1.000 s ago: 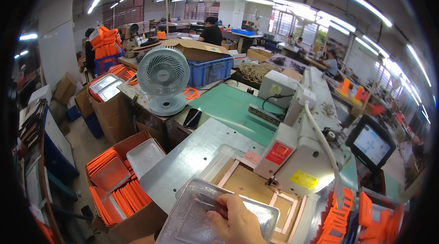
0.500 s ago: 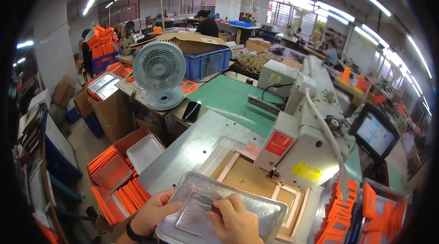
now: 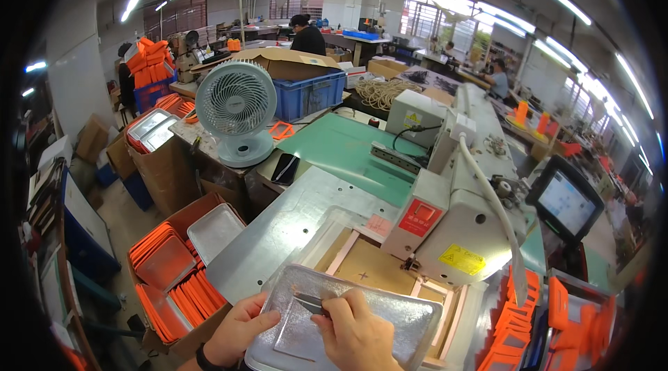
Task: The recorder is seen operating an industrial sewing machine to assemble orange pouches, involving positioning materials, using small tools for adjustments, and interacting with a touchscreen control panel.
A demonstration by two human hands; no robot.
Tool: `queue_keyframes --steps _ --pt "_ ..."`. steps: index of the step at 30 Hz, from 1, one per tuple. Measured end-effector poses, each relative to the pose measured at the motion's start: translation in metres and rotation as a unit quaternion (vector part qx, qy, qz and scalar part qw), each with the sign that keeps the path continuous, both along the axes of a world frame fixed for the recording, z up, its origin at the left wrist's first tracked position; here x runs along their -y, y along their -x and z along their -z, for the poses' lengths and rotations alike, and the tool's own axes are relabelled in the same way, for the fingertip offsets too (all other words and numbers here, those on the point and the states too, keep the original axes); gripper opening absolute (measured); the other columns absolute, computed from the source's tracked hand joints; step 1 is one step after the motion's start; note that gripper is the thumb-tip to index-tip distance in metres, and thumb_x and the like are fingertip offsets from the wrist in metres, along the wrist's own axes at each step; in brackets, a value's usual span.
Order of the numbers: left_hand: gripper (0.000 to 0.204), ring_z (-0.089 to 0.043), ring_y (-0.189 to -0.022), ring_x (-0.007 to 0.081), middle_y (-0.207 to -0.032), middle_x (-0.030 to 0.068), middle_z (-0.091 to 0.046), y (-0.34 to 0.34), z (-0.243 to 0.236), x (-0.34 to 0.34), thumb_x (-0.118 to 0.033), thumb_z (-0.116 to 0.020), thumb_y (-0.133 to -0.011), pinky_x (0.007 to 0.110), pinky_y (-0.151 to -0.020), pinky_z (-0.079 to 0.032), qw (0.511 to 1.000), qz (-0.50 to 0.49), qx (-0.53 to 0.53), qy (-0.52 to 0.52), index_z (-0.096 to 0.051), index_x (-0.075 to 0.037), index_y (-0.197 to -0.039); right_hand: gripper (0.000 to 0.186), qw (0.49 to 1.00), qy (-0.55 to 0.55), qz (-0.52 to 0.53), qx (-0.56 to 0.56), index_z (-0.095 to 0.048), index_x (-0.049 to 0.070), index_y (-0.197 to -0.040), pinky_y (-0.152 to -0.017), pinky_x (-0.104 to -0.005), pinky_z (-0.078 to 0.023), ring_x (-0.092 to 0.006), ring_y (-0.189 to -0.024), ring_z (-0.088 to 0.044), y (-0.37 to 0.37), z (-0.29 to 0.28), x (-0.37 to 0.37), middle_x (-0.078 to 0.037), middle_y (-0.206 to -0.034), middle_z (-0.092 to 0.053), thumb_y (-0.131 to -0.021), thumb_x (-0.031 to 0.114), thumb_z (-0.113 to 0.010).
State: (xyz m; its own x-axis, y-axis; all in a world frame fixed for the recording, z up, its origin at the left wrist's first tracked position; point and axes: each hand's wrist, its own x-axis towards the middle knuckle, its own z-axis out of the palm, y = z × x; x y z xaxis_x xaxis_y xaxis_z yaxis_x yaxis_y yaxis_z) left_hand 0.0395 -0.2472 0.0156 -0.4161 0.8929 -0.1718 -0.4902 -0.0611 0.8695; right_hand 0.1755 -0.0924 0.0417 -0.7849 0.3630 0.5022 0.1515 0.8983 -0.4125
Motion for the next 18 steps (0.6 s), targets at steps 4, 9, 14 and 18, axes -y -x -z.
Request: queue_keyframes --steps 4,9,14,18 --pt "0.039 -0.062 -0.1 0.0084 -0.115 0.0053 -0.066 -0.0014 -0.0025 0.0 -0.012 -0.055 -0.102 0.024 -0.088 -0.051 1.0 -0.006 0.014 0.0 -0.05 0.002 -0.137 0.03 1.0 -0.001 0.001 -0.006 -0.063 0.007 -0.098 -0.048 -0.0318 -0.047 -0.0204 -0.06 -0.063 0.0013 0.0003 -0.0002 -0.006 -0.088 -0.058 -0.075 0.015 -0.081" --pt "0.039 -0.062 -0.101 0.0087 -0.116 0.0057 -0.065 -0.0021 -0.0022 0.0002 -0.012 -0.055 -0.102 0.025 -0.088 -0.051 1.0 0.003 0.027 -0.007 -0.05 0.001 -0.138 0.03 1.0 -0.013 0.005 -0.024 -0.063 0.007 -0.097 -0.049 -0.0315 -0.048 -0.0203 -0.06 -0.063 0.0009 0.0007 -0.0013 -0.006 -0.088 -0.059 -0.075 0.014 -0.081" --pt "0.041 -0.062 -0.104 0.0098 -0.12 0.0067 -0.064 -0.0049 0.0005 0.0009 -0.013 -0.056 -0.101 0.026 -0.091 -0.051 0.999 0.012 0.043 -0.025 -0.049 0.002 -0.139 0.031 0.999 -0.031 0.004 -0.033 -0.061 0.007 -0.096 -0.05 -0.0317 -0.048 -0.0205 -0.06 -0.064 0.0027 0.0016 -0.002 -0.006 -0.087 -0.06 -0.074 0.015 -0.081" --pt "0.044 -0.062 -0.106 0.0108 -0.123 0.0074 -0.063 -0.0062 -0.0034 0.0007 -0.012 -0.056 -0.101 0.027 -0.092 -0.051 0.997 0.023 0.059 -0.033 -0.047 0.002 -0.142 0.032 0.999 -0.013 0.005 -0.029 -0.059 0.007 -0.095 -0.05 -0.0315 -0.049 -0.0209 -0.062 -0.065 0.0033 -0.0017 -0.0035 -0.006 -0.087 -0.06 -0.074 0.016 -0.081"
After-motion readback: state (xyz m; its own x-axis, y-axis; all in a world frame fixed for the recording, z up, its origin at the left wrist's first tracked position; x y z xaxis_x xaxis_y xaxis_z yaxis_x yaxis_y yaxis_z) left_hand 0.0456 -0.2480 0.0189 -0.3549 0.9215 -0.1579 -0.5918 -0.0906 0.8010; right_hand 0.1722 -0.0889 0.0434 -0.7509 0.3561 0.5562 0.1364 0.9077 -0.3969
